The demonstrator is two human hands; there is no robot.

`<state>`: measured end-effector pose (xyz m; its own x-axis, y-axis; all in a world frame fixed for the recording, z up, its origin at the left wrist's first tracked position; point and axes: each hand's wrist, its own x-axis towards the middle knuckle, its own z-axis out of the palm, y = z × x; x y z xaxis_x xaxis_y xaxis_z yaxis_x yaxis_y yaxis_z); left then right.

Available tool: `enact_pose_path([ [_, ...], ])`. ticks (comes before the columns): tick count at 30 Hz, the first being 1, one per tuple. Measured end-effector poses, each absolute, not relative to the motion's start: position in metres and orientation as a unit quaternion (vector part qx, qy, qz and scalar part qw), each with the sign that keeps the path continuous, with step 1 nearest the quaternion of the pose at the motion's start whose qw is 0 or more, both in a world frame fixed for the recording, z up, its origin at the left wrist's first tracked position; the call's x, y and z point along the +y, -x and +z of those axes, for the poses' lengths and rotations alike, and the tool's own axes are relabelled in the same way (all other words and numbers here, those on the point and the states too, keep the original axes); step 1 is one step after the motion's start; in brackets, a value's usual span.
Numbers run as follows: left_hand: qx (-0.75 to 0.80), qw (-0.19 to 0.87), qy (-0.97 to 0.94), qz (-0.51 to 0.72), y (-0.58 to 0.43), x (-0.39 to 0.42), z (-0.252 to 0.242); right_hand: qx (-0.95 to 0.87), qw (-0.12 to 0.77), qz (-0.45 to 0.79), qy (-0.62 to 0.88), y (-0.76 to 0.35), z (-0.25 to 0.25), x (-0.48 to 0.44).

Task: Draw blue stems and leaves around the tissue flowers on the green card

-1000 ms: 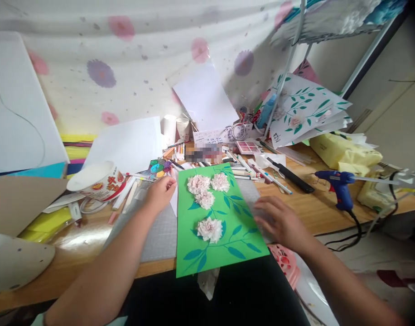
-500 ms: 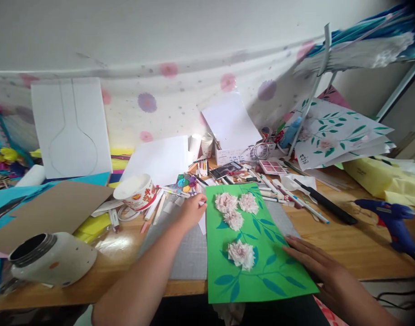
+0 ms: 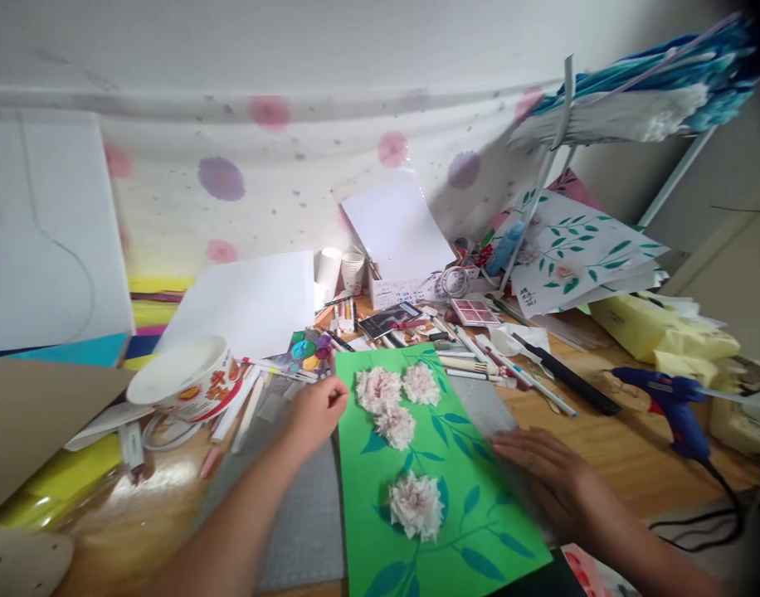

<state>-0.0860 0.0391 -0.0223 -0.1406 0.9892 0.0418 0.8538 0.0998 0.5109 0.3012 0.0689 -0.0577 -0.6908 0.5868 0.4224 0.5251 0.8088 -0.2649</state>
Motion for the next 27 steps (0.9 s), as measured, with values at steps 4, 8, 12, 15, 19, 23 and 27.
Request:
enact_pose_path([
  [4, 0.736, 0.161, -0.634, 0.175, 0.093, 0.043, -0.023, -0.88, 0.294, 0.089, 0.362, -0.297, -0.043, 0.096],
  [8, 0.745, 0.151, -0.633, 0.15, 0.095, 0.044, -0.026, -0.865, 0.281, 0.091, 0.406, -0.285, -0.029, 0.143],
  [12, 0.746, 0.142, -0.638, 0.126, 0.097, 0.044, -0.028, -0.856, 0.23, 0.102, 0.451, -0.263, -0.01, 0.193],
  [15, 0.747, 0.138, -0.641, 0.11, 0.097, 0.044, -0.027, -0.852, 0.187, 0.101, 0.479, -0.243, -0.001, 0.22],
  [19, 0.745, 0.136, -0.646, 0.093, 0.096, 0.042, -0.025, -0.854, 0.133, 0.098, 0.493, -0.217, -0.005, 0.238],
  [23, 0.745, 0.132, -0.649, 0.083, 0.095, 0.042, -0.024, -0.863, 0.09, 0.093, 0.489, -0.198, -0.015, 0.245],
  [27, 0.743, 0.13, -0.652, 0.079, 0.095, 0.042, -0.025, -0.872, 0.073, 0.074, 0.479, -0.194, -0.018, 0.245],
])
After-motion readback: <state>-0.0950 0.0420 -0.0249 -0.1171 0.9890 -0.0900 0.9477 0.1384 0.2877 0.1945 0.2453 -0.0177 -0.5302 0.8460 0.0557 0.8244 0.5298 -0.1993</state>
